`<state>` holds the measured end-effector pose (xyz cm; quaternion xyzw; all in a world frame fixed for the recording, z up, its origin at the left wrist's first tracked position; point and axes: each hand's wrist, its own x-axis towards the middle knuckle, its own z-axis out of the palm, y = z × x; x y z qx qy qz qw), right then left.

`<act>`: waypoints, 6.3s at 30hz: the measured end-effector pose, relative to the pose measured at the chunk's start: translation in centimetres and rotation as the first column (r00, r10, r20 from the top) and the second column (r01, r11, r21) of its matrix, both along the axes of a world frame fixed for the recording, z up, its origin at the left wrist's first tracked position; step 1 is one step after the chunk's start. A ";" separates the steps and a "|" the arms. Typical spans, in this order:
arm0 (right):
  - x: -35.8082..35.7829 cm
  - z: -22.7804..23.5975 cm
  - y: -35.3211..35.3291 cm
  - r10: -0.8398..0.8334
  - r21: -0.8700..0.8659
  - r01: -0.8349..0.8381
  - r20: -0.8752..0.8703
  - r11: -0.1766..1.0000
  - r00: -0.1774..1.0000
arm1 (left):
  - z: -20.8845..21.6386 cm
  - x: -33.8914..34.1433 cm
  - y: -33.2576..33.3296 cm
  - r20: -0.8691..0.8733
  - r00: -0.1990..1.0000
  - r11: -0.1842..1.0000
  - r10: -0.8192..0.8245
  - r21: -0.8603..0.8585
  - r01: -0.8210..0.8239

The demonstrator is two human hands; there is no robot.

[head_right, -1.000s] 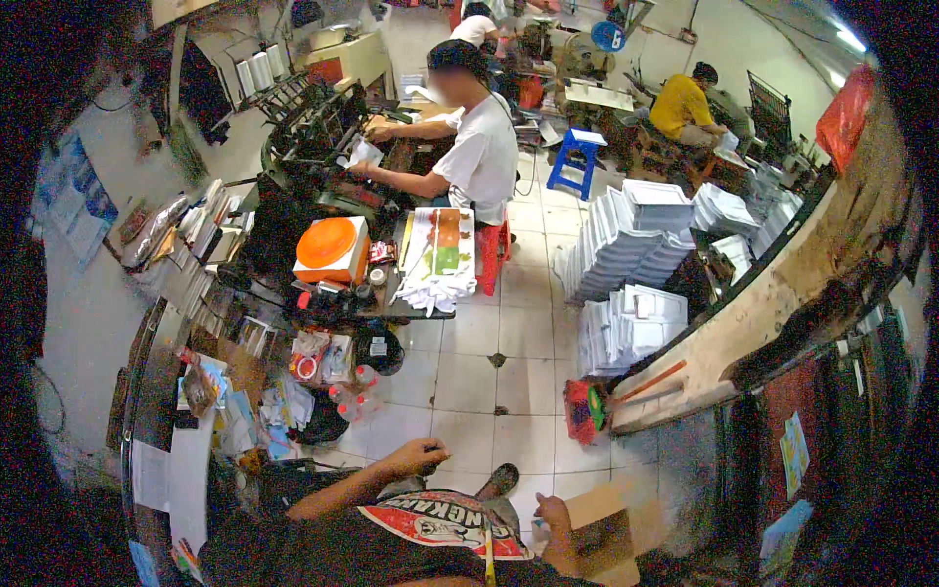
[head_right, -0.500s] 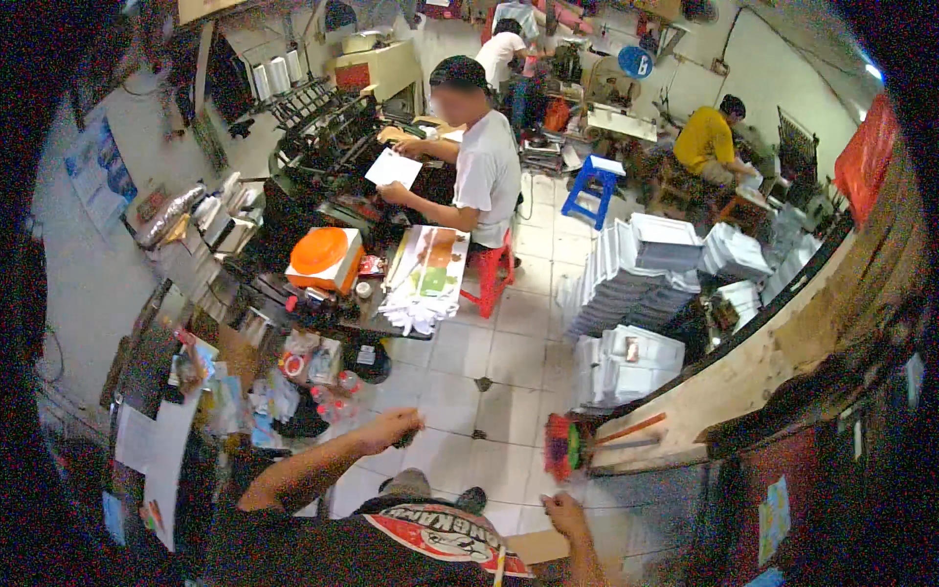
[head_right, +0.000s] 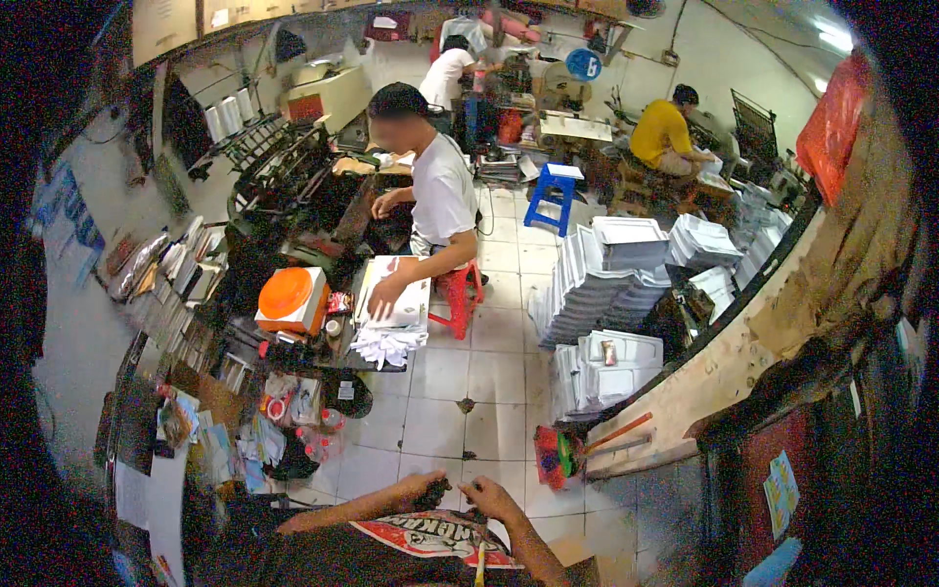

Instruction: The person organizes printed paper items into stacks on a table and checks a small metal component at a workstation.

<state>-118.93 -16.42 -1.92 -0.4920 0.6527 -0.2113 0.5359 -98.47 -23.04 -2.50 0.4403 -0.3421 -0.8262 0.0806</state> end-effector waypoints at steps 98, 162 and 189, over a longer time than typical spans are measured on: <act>-4.4 2.9 -0.2 -0.308 0.104 0.293 0.454 0.950 0.836 | 3.3 -8.9 -4.9 -0.070 0.965 0.908 -0.252 -0.362 0.210; -65.0 -4.7 -110.2 -0.637 0.207 0.612 0.397 0.764 0.661 | 6.4 -56.6 -135.6 -0.264 0.782 0.513 0.565 -0.629 -0.583; -78.6 -13.7 -146.0 -0.339 0.351 0.234 0.279 0.907 0.898 | 5.0 -53.2 -150.2 -0.095 0.503 0.420 0.859 -0.431 -0.799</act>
